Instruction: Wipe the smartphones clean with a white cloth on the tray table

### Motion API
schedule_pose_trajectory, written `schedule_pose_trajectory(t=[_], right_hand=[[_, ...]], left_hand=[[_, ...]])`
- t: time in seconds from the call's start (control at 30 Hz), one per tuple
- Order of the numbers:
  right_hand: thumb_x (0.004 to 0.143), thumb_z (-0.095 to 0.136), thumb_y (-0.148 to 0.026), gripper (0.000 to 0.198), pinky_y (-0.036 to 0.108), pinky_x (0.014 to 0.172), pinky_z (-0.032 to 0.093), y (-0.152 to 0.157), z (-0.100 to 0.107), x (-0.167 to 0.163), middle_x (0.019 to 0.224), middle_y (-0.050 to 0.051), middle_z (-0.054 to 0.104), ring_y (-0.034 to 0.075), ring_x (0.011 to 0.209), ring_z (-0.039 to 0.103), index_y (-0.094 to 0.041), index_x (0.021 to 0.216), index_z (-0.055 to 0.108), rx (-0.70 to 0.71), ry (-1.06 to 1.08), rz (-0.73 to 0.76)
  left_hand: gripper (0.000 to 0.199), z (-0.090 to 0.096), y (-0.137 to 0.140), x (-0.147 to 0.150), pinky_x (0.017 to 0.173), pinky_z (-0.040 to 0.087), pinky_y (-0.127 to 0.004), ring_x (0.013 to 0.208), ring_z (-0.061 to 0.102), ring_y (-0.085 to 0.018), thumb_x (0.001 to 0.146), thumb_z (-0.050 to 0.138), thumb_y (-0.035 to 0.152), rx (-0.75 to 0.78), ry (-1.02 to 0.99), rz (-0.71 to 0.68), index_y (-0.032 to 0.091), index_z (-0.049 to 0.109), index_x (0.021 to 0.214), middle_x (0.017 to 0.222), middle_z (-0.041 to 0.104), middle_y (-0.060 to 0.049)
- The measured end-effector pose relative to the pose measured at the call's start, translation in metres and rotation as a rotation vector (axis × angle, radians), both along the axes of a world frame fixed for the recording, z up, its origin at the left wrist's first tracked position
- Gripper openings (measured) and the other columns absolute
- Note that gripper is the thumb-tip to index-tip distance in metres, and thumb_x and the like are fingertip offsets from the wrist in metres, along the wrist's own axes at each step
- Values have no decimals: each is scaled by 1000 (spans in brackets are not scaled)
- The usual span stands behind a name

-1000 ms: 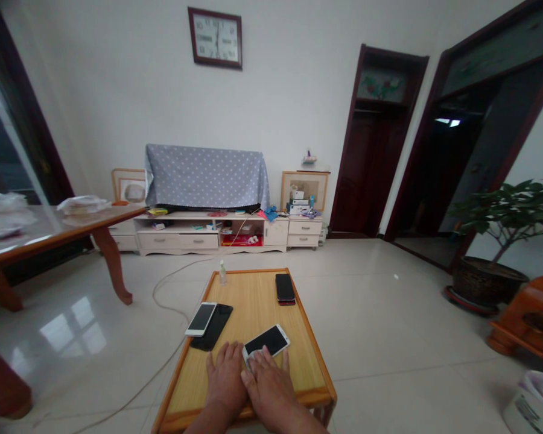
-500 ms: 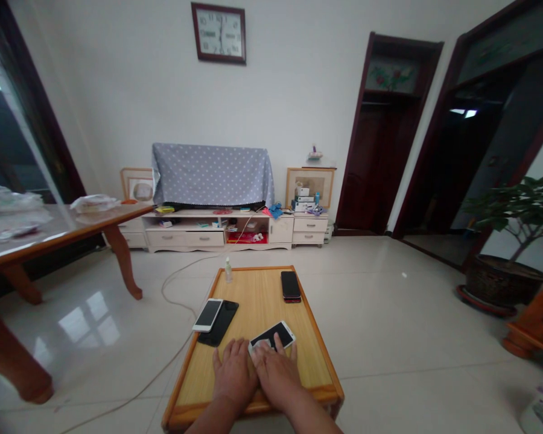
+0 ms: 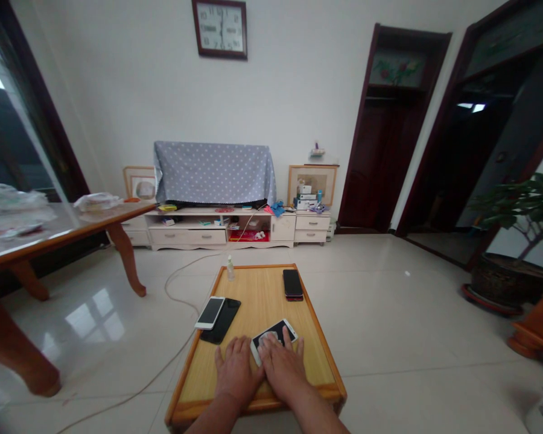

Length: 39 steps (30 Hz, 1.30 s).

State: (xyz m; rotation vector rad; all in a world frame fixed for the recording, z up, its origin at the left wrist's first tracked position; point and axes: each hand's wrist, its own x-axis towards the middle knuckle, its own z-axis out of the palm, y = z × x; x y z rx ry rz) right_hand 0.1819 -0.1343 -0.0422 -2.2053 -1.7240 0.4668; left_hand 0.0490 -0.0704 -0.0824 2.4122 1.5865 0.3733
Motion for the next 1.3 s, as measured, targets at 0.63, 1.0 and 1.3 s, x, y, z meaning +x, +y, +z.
schedule_pose_trajectory(t=[0.63, 1.0, 1.3], right_hand=[[104, 8, -55, 61, 70, 117, 2, 13, -6, 5, 158, -3, 40, 31, 154, 12, -39, 147, 47, 13, -47, -45], [104, 5, -53, 60, 69, 117, 1, 25, -9, 36, 164, -4, 28, 29, 154, 5, -40, 154, 34, -65, -63, -181], [104, 6, -52, 59, 65, 117, -10, 7, -15, -8, 159, -4, 38, 27, 154, 10, -40, 152, 40, 33, 5, 86]], left_hand=[[61, 3, 0, 2, 121, 2, -64, 147, 29, -33, 87, 46, 49, -13, 10, -1, 21, 51, 141, 153, 46, -12], [70, 15, -3, 6, 120, 1, -65, 146, 30, -35, 80, 56, 56, -14, 15, -6, 21, 51, 140, 152, 47, -14], [49, 8, 1, 6, 121, 5, -61, 148, 29, -28, 94, 35, 30, -44, 53, -3, 25, 50, 140, 154, 46, -10]])
